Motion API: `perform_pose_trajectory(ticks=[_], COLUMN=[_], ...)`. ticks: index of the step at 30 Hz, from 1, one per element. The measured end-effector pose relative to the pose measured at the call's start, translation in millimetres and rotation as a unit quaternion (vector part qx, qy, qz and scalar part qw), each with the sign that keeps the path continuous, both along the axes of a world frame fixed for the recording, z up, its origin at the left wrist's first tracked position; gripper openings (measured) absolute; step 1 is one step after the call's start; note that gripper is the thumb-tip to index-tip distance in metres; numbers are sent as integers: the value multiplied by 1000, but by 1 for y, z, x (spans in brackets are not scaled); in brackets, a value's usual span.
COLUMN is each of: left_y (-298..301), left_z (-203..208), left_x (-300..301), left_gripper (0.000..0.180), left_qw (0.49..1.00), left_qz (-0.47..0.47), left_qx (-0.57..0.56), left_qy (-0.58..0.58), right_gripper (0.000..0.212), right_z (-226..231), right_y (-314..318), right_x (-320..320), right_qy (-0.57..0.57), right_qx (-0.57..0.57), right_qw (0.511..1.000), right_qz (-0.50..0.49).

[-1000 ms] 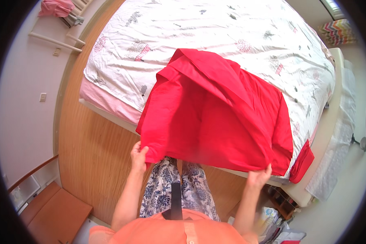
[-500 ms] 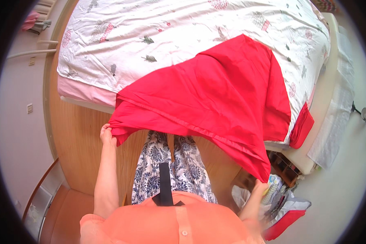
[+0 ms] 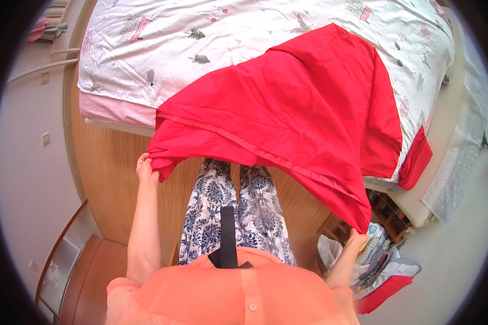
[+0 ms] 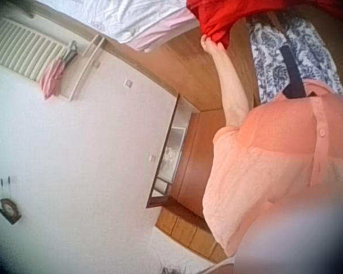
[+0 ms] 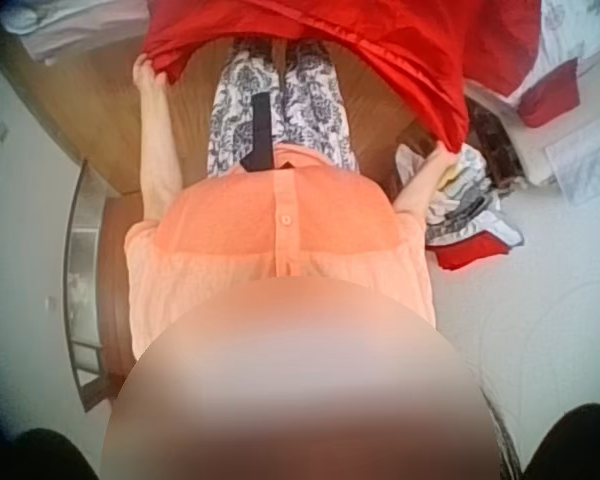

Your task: Folding red laundry items on a bed and storing them in a cupboard.

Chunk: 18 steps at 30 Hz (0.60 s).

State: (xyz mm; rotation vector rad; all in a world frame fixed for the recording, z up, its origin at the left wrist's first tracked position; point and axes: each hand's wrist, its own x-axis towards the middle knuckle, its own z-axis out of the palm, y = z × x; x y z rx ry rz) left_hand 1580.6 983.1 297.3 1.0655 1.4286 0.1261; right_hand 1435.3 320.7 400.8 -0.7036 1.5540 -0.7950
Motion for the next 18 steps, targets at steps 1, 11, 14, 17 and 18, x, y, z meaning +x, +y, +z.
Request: perform_pose_trajectory(ticks=[1,11,14,17,18], left_y=[1,-5,-15,-19,-20], left_z=[0,-9,3,12,14], left_x=[-1,-3,3,5,4], left_gripper=[21,22,23,23,24], left_qw=[1000,998,998,998,999], left_qz=[1,16,19,13,5], left_qx=[-5,-26,-33,-30,-28], left_qy=[-6,-51,-50,-44,-45], right_gripper=[41,38,35,32,32], right_z=[14,9,6,5,4], right_y=[25,-5,-9,-5,-7], right_x=[23,10,9,16,16], right_qy=[44,46,51,48,52], right_qx=[-26,-17,-30,-22,-23], right_qw=[999,999,998,999,998], right_qz=[-4,12,-4,-2,6])
